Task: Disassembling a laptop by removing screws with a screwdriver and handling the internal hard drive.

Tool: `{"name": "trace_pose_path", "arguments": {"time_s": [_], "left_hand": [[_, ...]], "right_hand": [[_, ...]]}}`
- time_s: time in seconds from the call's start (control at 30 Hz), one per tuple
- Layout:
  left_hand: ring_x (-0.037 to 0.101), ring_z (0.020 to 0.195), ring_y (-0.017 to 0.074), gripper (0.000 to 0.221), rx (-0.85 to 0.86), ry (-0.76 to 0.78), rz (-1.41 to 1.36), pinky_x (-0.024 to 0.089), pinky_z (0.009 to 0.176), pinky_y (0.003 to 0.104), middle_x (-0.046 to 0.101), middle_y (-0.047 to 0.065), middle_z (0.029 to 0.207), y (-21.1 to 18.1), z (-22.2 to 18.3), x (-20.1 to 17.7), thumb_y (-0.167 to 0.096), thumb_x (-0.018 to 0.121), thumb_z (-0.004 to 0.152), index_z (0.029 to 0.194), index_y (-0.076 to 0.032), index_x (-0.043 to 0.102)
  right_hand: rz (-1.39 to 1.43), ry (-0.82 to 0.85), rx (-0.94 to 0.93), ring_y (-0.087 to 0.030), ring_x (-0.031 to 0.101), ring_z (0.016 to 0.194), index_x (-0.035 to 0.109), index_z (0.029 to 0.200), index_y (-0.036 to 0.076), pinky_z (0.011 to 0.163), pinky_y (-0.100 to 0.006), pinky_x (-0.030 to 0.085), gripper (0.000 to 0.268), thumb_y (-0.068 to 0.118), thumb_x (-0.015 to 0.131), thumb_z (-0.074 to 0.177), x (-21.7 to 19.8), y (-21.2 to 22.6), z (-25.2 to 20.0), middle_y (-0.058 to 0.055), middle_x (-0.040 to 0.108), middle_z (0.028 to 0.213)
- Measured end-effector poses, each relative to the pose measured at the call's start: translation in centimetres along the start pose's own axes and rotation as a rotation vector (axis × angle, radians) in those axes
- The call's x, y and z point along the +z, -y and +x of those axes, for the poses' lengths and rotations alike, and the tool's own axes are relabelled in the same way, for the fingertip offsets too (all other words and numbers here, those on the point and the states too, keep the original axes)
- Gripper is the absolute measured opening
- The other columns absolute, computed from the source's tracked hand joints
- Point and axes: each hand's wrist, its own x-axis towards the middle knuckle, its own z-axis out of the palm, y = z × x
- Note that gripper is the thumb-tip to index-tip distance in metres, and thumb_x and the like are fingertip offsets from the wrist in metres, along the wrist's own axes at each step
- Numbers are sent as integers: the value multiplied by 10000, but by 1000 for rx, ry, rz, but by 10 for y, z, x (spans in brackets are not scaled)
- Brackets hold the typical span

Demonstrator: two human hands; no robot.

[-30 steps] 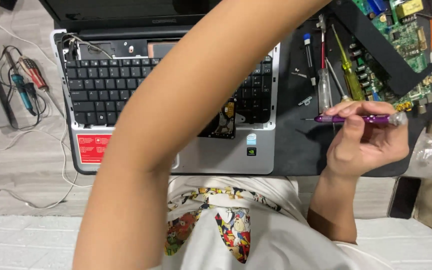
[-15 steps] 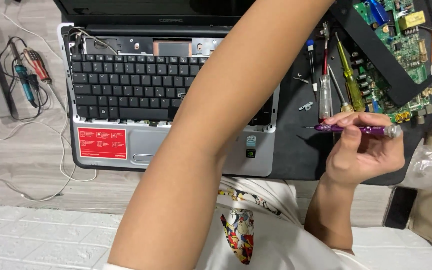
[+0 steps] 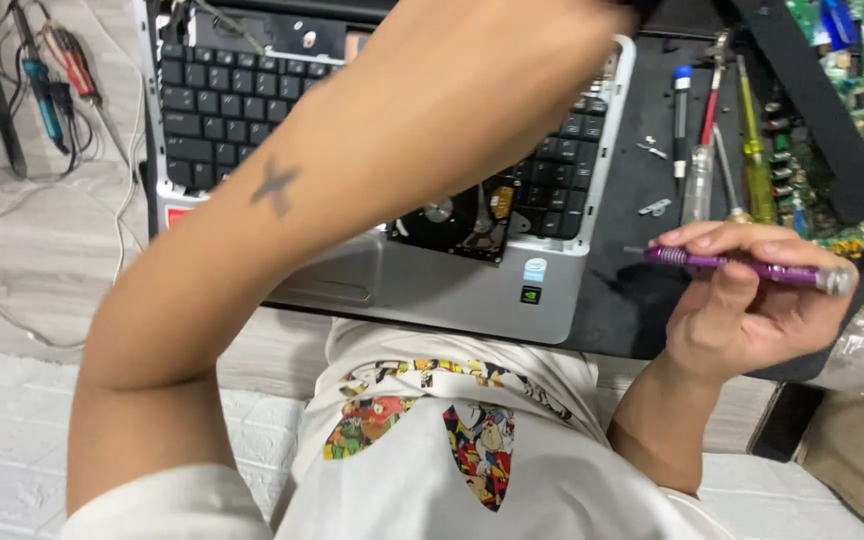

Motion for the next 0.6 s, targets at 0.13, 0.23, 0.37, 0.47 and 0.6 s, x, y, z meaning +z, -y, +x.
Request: {"name": "trace_pose_path", "arguments": {"time_s": [0.13, 0.23, 0.37, 0.47, 0.6], "left_hand": [[589, 885, 378, 120, -262, 120, -239, 476, 635, 493, 562, 164, 1056, -18, -80, 0, -93, 663, 954, 908, -29, 572], [527, 1132, 400, 140, -352, -47, -372, 476, 925, 535, 533, 229, 1281, -43, -113, 8, -42, 711, 887, 976, 2, 612], [453, 1340, 470, 120, -434, -114, -631, 363, 1145, 679, 497, 231, 1351, -65, -127, 7, -85, 671, 914, 1021, -32, 665], [381, 1382, 493, 145, -390, -60, -619, 315, 1167, 730, 451, 261, 1394, -66, -129, 13, -108, 680, 994, 1047, 20, 637], [339, 1426, 486, 149, -387, -36, -661, 339, 1191, 717, 390, 245, 1460, -64, -131, 17, -125, 658, 1012, 1082, 1, 623]], "right_hand": [[81, 85, -93, -283, 606, 719, 398, 1097, 69, 632, -485, 642, 240, 204, 588, 1040, 32, 16, 2, -195, 517, 870], [103, 249, -55, -321, 659, 756, 382, 1111, 44, 662, -448, 660, 185, 135, 529, 1048, 59, 30, 3, -228, 561, 884], [106, 472, 24, -350, 668, 785, 378, 1044, -7, 759, -440, 679, 200, 85, 550, 1001, 84, 35, 6, -273, 550, 878], [66, 462, -31, -355, 655, 753, 369, 1031, -20, 707, -431, 667, 212, 69, 558, 997, 91, 25, 5, -287, 533, 845], [44, 391, -54, -348, 627, 717, 341, 1030, 3, 689, -440, 650, 223, 116, 533, 1022, 96, 21, 1, -280, 518, 814]]}}
